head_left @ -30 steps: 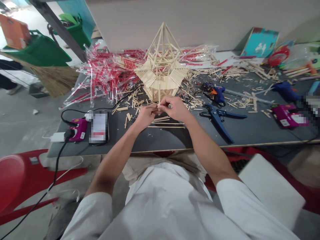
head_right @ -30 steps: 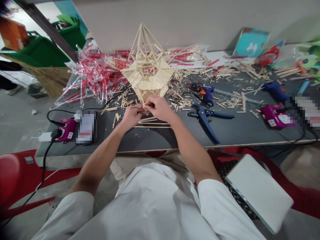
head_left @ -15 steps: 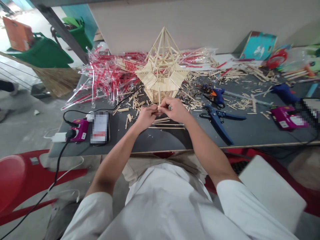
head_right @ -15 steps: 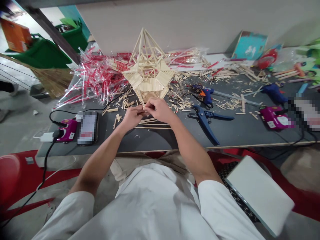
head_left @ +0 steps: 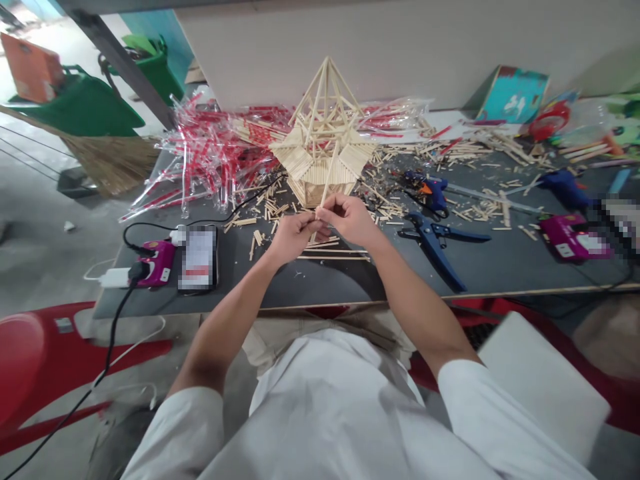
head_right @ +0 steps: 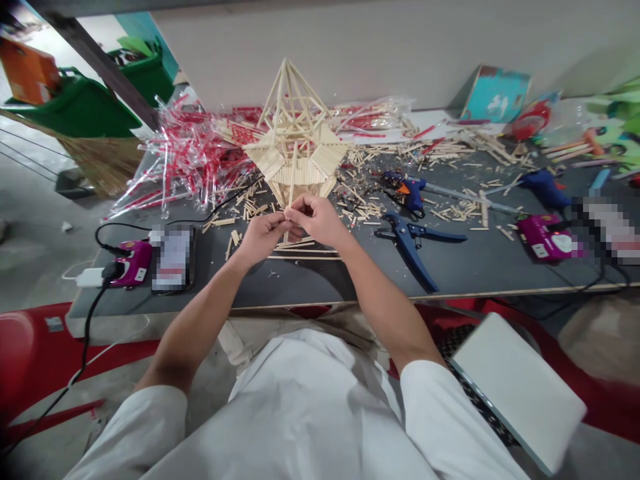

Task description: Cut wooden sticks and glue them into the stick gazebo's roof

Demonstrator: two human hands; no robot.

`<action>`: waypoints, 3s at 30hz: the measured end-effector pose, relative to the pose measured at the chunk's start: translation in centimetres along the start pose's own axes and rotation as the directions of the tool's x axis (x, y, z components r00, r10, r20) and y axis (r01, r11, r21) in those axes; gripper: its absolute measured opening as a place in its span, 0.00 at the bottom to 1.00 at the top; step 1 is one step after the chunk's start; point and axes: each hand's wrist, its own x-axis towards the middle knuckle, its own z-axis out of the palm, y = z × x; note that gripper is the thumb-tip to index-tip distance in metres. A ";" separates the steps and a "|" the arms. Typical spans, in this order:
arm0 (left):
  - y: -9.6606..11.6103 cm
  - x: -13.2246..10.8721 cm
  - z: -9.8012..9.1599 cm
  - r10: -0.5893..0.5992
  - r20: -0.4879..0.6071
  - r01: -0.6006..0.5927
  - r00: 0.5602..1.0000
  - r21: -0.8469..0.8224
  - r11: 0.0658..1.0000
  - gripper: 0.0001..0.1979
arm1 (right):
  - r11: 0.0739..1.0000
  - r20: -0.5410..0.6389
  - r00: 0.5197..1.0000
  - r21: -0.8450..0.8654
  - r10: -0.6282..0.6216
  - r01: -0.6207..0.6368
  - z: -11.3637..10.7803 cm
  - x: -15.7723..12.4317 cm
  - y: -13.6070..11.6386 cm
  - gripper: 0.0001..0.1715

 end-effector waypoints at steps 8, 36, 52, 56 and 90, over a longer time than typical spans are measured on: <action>0.7 -0.7 -0.3 -0.222 0.218 0.278 0.950 -0.275 0.920 0.16 | 0.831 -0.078 0.988 -0.533 0.135 -0.156 -6.1 -5.5 -5.9 0.20; 1.3 -0.8 -0.5 -0.334 0.414 0.437 0.847 -0.183 0.881 0.22 | 0.410 -0.027 0.743 -0.820 0.669 -0.399 -14.5 -15.3 -4.4 0.26; 0.5 -0.8 -0.5 -0.353 0.460 0.457 0.815 -0.135 0.879 0.26 | 0.725 0.304 0.729 -0.584 0.613 -0.366 -6.7 -10.2 -6.5 0.29; 0.6 -0.8 -0.5 -0.365 0.445 0.459 0.818 -0.121 0.880 0.26 | 0.709 0.245 0.760 -0.601 0.602 -0.368 -6.1 -10.6 -6.0 0.27; -0.1 -0.9 -1.4 -0.386 0.503 0.516 0.773 -0.146 0.844 0.26 | 0.680 0.206 0.896 -0.721 0.394 -0.134 -4.9 -11.7 -4.2 0.33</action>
